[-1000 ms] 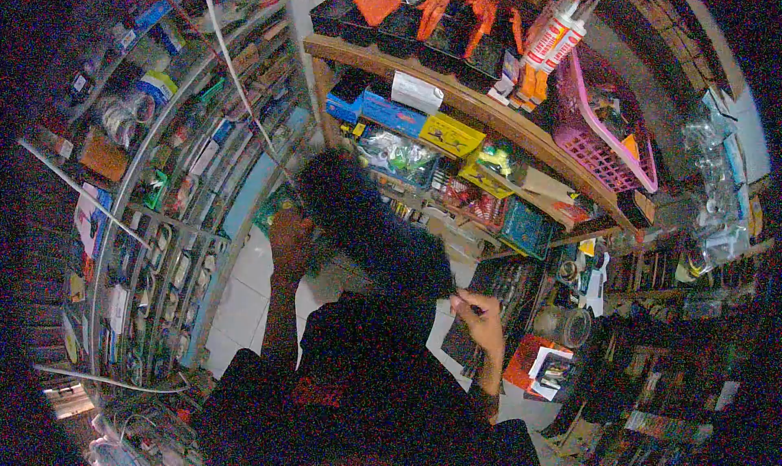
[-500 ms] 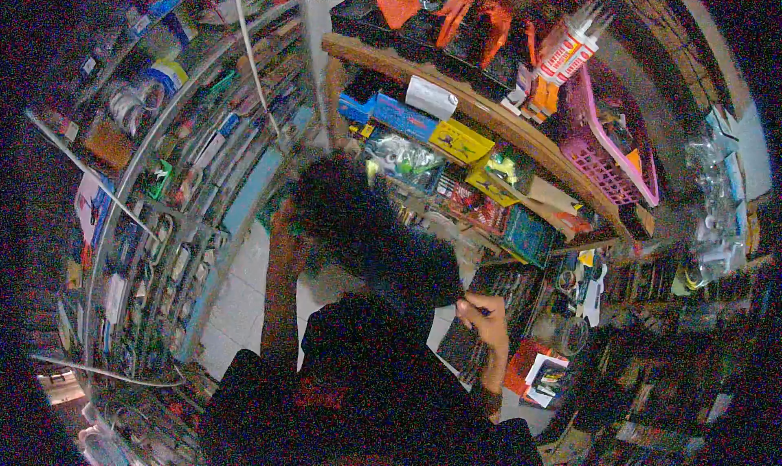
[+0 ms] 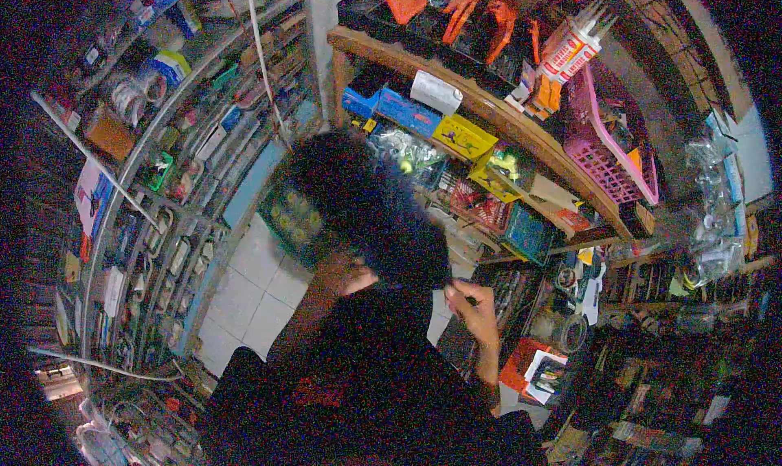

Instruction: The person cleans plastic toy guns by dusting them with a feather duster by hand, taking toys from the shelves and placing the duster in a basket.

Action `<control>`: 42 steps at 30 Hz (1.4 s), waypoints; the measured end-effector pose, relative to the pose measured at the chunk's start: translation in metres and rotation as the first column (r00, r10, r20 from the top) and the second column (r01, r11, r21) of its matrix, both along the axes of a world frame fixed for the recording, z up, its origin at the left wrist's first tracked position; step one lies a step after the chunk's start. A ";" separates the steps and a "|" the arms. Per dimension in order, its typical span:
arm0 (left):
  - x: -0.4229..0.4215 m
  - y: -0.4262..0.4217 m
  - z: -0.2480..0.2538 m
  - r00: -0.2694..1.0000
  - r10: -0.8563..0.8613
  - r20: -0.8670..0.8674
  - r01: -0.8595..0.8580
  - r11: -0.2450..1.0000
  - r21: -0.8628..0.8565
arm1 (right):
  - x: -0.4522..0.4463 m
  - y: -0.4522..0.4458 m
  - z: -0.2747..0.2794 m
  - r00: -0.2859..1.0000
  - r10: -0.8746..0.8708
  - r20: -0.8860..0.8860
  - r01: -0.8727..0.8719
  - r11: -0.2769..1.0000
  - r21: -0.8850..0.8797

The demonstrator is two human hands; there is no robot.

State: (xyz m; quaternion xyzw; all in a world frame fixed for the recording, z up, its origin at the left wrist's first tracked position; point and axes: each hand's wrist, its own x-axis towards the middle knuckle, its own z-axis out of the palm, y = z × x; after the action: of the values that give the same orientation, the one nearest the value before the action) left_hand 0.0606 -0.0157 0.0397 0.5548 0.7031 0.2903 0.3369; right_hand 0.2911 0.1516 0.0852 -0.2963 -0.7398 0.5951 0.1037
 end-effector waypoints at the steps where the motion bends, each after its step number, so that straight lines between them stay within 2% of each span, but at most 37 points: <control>1: 0.005 0.000 -0.002 1.000 -0.006 0.012 0.006 1.000 0.003 | -0.001 -0.002 0.000 0.998 -0.066 0.023 0.066 0.998 0.012; 2: 0.009 0.003 -0.006 0.969 0.128 0.210 -0.127 0.992 -0.021 | 0.001 0.000 0.000 0.999 -0.019 0.040 0.019 1.000 0.008; 3: 0.013 0.006 -0.012 0.883 0.258 0.392 -0.252 0.965 -0.069 | 0.004 0.006 -0.003 0.998 0.030 0.054 -0.030 1.000 0.005; 4: 0.015 0.008 -0.031 0.791 0.306 0.529 -0.325 0.944 -0.060 | 0.006 0.009 -0.007 0.995 0.077 0.067 -0.077 0.997 0.000; 5: 0.017 0.009 -0.050 0.679 0.335 0.654 -0.398 0.916 -0.056 | 0.005 0.009 -0.013 1.000 0.012 0.002 -0.012 0.997 0.076; 6: 0.019 0.011 -0.096 0.606 0.279 0.745 -0.442 0.897 0.023 | 0.005 0.006 -0.020 0.996 -0.050 -0.068 0.060 0.987 0.147; 7: 0.021 0.010 -0.104 0.518 0.266 0.813 -0.485 0.874 0.023 | 0.005 0.005 -0.024 0.984 -0.107 -0.141 0.135 0.968 0.211; 8: 0.022 0.009 -0.111 0.426 0.244 0.871 -0.527 0.850 0.020 | 0.005 0.006 -0.021 0.993 -0.056 -0.105 0.078 0.973 0.218; 10: 0.022 0.002 -0.050 0.209 0.303 0.930 -0.573 0.809 -0.134 | 0.004 0.008 -0.010 0.998 0.044 -0.037 -0.035 0.973 0.228; 12: 0.018 -0.001 0.012 -0.017 0.342 0.940 -0.580 0.762 -0.288 | 0.004 0.008 -0.011 0.997 0.007 -0.083 0.012 0.972 0.233; 13: 0.013 0.005 0.001 -0.158 0.118 0.980 -0.489 0.853 -0.181 | 0.005 0.008 -0.011 0.994 -0.012 -0.104 0.036 0.971 0.235; 14: 0.008 0.012 -0.010 -0.320 -0.061 0.946 -0.381 0.922 -0.069 | 0.005 0.008 -0.011 0.996 -0.012 -0.085 0.032 0.970 0.242; 15: -0.002 0.028 -0.071 -0.550 -0.397 0.735 -0.254 0.918 0.306 | 0.005 0.007 -0.009 0.998 -0.013 -0.065 0.028 0.968 0.249; 17: -0.008 0.035 -0.104 -0.735 -0.538 0.413 -0.231 0.771 0.593 | 0.007 0.010 -0.011 0.999 0.014 -0.051 0.000 0.965 0.261; 19: -0.009 0.030 -0.099 -0.697 -0.487 0.526 -0.242 0.851 0.466 | 0.014 0.015 -0.014 0.996 0.064 -0.060 -0.046 0.962 0.270; 22: -0.010 0.021 -0.091 -0.640 -0.372 0.672 -0.271 0.928 0.255 | 0.012 0.013 -0.011 0.998 -0.052 -0.019 0.055 0.975 0.215; 24: -0.010 0.018 -0.091 -0.596 -0.283 0.752 -0.294 0.948 0.124 | 0.018 0.018 -0.017 1.000 -0.014 -0.009 0.016 0.970 0.241; 25: -0.007 0.026 -0.073 -0.547 -0.002 0.837 -0.345 0.912 -0.224 | 0.020 0.021 -0.019 1.000 0.005 -0.004 -0.004 0.967 0.255; 26: -0.002 0.038 -0.042 -0.512 0.294 0.807 -0.407 0.745 -0.529 | 0.021 0.021 -0.017 0.999 -0.037 -0.004 0.037 0.971 0.237; 28: -0.002 0.038 -0.027 -0.485 0.382 0.787 -0.448 0.664 -0.598 | 0.020 0.018 -0.013 0.993 -0.120 -0.002 0.118 0.973 0.199; 29: -0.006 0.023 -0.033 -0.482 0.183 0.857 -0.418 0.811 -0.409 | 0.024 0.019 -0.021 0.989 -0.143 -0.026 0.145 0.966 0.215; 30: -0.007 0.015 -0.038 -0.489 -0.027 0.872 -0.385 0.903 -0.188 | 0.026 0.019 -0.029 0.985 -0.164 -0.049 0.171 0.958 0.230; 31: -0.005 0.016 -0.043 -0.323 0.098 0.941 -0.439 0.866 -0.240 | 0.027 0.020 -0.034 0.980 -0.183 -0.073 0.195 0.949 0.246; 32: -0.003 0.017 -0.047 -0.152 0.229 0.962 -0.501 0.821 -0.275 | 0.031 0.024 -0.033 0.991 -0.131 -0.037 0.136 0.961 0.241; 34: -0.001 0.021 -0.046 -0.135 0.231 0.963 -0.540 0.798 -0.268 | 0.028 0.023 -0.011 0.999 -0.028 0.033 0.020 0.974 0.224; 36: 0.000 0.022 -0.039 -0.429 -0.034 0.903 -0.494 0.846 -0.203 | 0.024 0.020 -0.018 0.983 -0.184 -0.016 0.182 0.955 0.234; 37: -0.001 0.022 -0.034 -0.396 -0.039 0.918 -0.469 0.868 -0.166 | 0.023 0.018 -0.021 0.965 -0.261 -0.041 0.263 0.936 0.236; 39: -0.006 0.023 -0.025 -0.329 -0.059 0.942 -0.419 0.903 -0.090 | 0.027 0.021 -0.013 0.987 -0.156 -0.037 0.160 0.929 0.333; 40: -0.007 0.030 -0.024 -0.366 0.083 0.927 -0.457 0.852 -0.257 | 0.028 0.021 -0.008 0.994 -0.102 -0.030 0.106 0.919 0.380; 41: -0.006 0.039 -0.023 -0.408 0.220 0.886 -0.483 0.771 -0.414 | 0.028 0.020 -0.004 0.993 -0.115 -0.019 0.114 0.934 0.338; 42: -0.005 0.040 -0.023 -0.422 0.228 0.878 -0.490 0.757 -0.432 | 0.028 0.017 -0.001 0.992 -0.130 -0.009 0.127 0.947 0.294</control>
State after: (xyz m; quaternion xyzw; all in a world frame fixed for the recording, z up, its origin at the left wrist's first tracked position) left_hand 0.0551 0.0241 0.0165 -0.1388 0.2761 0.7561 0.5770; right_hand 0.3193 0.1684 0.0845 -0.3281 -0.7998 0.4688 0.1812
